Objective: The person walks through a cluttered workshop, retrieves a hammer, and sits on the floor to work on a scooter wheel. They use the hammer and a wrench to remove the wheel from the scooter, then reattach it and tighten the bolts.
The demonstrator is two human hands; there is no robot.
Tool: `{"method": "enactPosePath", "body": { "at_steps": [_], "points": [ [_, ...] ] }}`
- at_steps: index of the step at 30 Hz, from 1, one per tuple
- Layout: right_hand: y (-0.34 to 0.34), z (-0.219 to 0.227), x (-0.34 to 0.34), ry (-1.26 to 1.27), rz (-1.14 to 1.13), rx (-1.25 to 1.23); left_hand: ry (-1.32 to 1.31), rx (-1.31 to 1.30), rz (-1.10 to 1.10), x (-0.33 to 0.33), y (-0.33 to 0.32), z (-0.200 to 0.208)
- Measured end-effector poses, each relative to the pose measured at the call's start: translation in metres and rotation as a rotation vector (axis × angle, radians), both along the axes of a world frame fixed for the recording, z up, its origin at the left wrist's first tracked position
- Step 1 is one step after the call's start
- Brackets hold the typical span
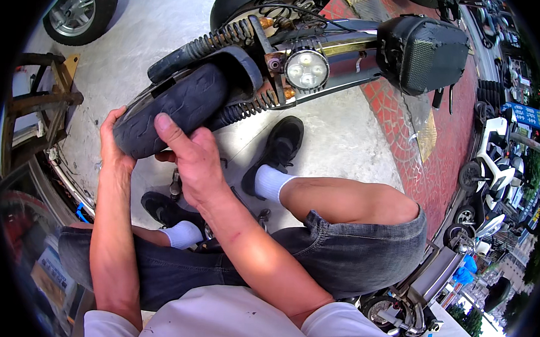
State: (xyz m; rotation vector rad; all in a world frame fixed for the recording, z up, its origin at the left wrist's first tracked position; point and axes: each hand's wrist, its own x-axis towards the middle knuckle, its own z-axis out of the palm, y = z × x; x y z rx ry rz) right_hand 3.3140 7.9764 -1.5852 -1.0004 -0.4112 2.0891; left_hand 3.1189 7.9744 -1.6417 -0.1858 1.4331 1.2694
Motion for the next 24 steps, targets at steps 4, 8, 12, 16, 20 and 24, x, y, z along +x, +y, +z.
{"method": "enactPosePath", "body": {
  "at_steps": [4,8,12,16,20,24],
  "points": [
    [0.004,0.005,0.005,-0.019,-0.025,-0.037,0.045,0.003,0.018,0.014,0.002,0.010],
    [0.003,0.014,0.004,-0.056,-0.109,-0.107,0.053,0.016,0.025,0.013,-0.005,0.002],
    [-0.002,0.027,-0.004,-0.106,-0.276,-0.160,0.097,0.022,0.011,0.022,-0.008,0.001],
    [-0.005,0.029,0.002,-0.187,-0.252,-0.098,0.179,-0.031,-0.044,0.048,0.002,0.031],
    [-0.011,0.022,0.001,-0.292,-0.183,-0.105,0.192,-0.067,-0.069,0.044,0.002,0.026],
    [-0.005,0.003,0.013,-0.277,-0.189,0.000,0.182,-0.053,-0.117,0.042,0.002,0.023]
  ]
}}
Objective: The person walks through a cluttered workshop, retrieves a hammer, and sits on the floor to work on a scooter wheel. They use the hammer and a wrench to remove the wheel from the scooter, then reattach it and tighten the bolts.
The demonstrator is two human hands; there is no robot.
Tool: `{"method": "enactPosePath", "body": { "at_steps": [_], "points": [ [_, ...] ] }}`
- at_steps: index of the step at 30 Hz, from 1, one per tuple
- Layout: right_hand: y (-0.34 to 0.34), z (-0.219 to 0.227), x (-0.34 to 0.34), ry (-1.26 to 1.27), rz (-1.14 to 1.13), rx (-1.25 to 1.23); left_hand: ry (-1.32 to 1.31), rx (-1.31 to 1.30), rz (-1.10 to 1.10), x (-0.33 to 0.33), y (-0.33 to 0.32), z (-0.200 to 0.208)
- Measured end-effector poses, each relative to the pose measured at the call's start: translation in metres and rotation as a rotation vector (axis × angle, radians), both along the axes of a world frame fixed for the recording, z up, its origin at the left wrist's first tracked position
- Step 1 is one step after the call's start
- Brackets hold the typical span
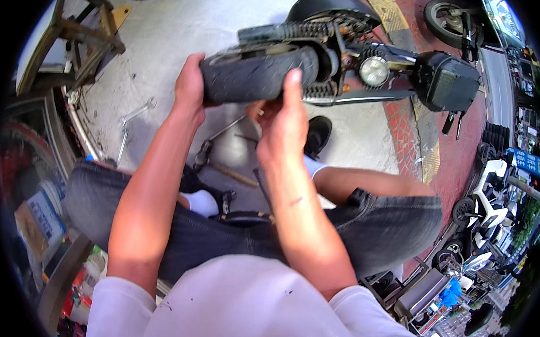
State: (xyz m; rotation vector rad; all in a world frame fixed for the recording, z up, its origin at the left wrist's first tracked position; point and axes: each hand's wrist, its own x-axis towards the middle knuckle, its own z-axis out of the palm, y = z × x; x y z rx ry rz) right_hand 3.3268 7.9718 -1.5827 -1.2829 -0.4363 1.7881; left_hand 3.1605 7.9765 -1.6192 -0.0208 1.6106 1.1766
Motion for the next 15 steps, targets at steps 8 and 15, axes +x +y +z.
{"method": "enactPosePath", "body": {
  "at_steps": [8,15],
  "points": [
    [0.000,0.005,0.017,-0.055,-0.032,-0.006,-0.009,-0.009,-0.010,-0.005,-0.010,-0.010],
    [-0.006,-0.004,0.028,-0.157,-0.109,-0.009,0.079,-0.075,0.020,-0.015,-0.029,-0.011]
  ]
}}
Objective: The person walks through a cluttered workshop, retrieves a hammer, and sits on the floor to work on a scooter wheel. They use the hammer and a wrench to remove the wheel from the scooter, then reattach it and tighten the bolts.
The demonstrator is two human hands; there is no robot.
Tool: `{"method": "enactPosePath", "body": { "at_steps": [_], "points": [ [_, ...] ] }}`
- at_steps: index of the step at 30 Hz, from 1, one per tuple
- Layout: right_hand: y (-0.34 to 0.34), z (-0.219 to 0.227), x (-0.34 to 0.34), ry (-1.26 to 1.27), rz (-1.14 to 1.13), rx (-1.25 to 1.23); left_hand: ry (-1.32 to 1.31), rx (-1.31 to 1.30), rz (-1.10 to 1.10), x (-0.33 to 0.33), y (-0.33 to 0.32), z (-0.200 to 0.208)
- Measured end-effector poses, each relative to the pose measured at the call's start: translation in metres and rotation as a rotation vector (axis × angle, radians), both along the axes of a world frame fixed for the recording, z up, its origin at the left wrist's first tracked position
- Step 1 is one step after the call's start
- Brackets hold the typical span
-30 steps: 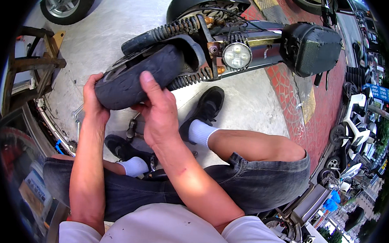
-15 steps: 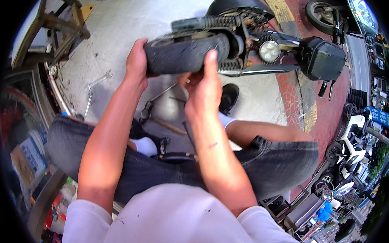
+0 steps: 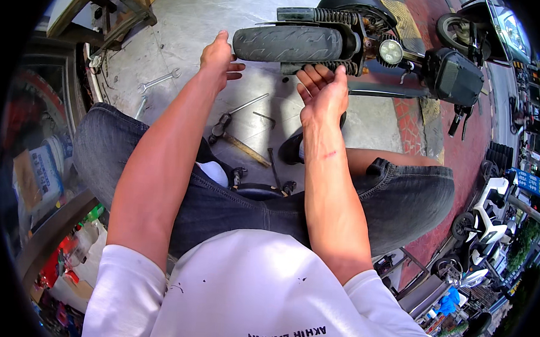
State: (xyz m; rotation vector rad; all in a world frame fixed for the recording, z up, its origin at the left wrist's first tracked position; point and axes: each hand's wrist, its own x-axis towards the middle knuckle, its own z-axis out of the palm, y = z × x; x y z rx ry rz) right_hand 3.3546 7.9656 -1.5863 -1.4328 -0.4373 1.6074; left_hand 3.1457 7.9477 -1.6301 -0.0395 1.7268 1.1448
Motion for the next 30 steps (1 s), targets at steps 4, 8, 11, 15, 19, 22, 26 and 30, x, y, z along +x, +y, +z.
{"method": "enactPosePath", "body": {
  "at_steps": [4,8,11,15,19,22,26,30],
  "points": [
    [0.001,-0.058,0.012,-0.084,-0.057,-0.079,0.177,-0.220,-0.215,-0.005,-0.024,-0.033],
    [-0.010,-0.148,0.029,-0.555,0.116,-0.138,-0.039,-0.294,0.017,0.015,-0.046,-0.055],
    [-0.010,-0.168,0.027,-0.821,0.333,-0.127,-0.145,-0.206,0.044,0.053,-0.074,-0.090],
    [0.008,-0.157,0.000,-1.183,0.664,0.049,-0.264,-0.196,-0.015,0.092,-0.112,-0.131],
    [0.040,-0.195,0.003,-1.450,0.921,0.179,-0.268,-0.293,0.004,0.107,-0.112,-0.126],
    [0.046,-0.219,0.005,-1.514,0.970,0.236,-0.350,-0.298,0.048,0.098,-0.111,-0.123],
    [0.048,-0.223,0.004,-1.504,1.016,0.258,-0.477,-0.240,0.167,0.095,-0.106,-0.124],
    [0.041,-0.208,-0.010,-1.508,1.025,0.168,-0.511,-0.221,0.194,0.098,-0.096,-0.120]
  ]
}}
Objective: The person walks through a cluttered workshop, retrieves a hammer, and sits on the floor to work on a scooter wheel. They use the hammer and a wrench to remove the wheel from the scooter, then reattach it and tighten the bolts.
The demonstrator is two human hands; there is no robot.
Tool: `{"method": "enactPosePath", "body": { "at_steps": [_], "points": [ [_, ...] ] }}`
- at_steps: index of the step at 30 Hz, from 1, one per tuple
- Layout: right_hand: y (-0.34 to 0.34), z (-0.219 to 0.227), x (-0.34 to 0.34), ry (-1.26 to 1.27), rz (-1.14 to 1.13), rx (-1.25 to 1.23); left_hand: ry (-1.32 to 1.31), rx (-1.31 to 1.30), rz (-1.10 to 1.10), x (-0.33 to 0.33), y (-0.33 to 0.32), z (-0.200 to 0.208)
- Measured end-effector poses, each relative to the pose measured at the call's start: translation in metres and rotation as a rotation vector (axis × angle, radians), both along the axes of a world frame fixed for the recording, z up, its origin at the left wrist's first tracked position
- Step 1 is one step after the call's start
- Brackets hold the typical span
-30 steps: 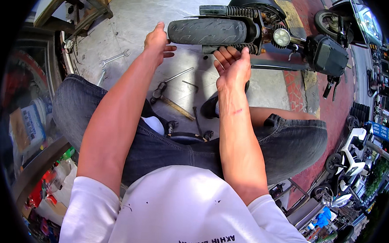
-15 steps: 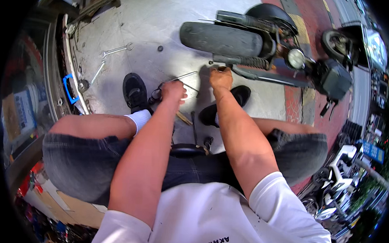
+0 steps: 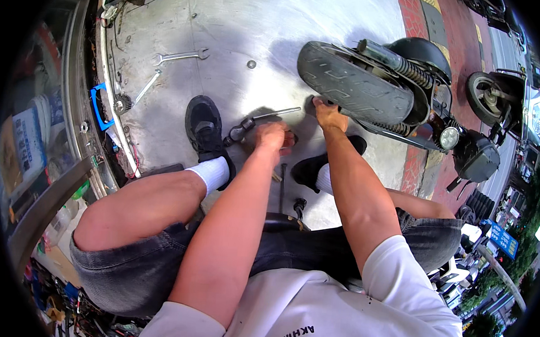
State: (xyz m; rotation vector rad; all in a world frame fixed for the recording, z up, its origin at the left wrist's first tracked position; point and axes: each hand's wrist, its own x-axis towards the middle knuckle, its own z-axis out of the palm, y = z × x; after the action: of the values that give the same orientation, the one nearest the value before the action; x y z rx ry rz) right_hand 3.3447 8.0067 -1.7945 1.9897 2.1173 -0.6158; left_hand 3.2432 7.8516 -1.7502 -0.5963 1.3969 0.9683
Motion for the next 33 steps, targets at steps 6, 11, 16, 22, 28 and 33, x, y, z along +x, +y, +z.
{"method": "enactPosePath", "body": {
  "at_steps": [6,11,16,22,28,33],
  "points": [
    [0.009,-0.029,0.018,0.016,-0.086,0.077,-0.035,0.026,0.009,0.002,0.000,0.002],
    [-0.024,-0.010,0.000,0.017,-0.126,-0.024,-0.042,-0.039,0.050,0.000,-0.007,-0.008],
    [-0.036,0.010,-0.006,0.058,0.074,0.115,-0.020,-0.011,0.009,0.002,-0.013,-0.012],
    [-0.018,0.002,-0.005,0.015,0.273,0.102,-0.049,-0.067,0.047,0.004,-0.021,-0.016],
    [-0.035,0.026,-0.008,0.332,0.612,-0.001,-0.306,0.029,0.208,-0.016,-0.011,-0.007],
    [-0.077,0.049,-0.011,0.243,0.779,-0.114,-0.155,0.051,0.052,-0.013,-0.015,-0.009]
  ]
}}
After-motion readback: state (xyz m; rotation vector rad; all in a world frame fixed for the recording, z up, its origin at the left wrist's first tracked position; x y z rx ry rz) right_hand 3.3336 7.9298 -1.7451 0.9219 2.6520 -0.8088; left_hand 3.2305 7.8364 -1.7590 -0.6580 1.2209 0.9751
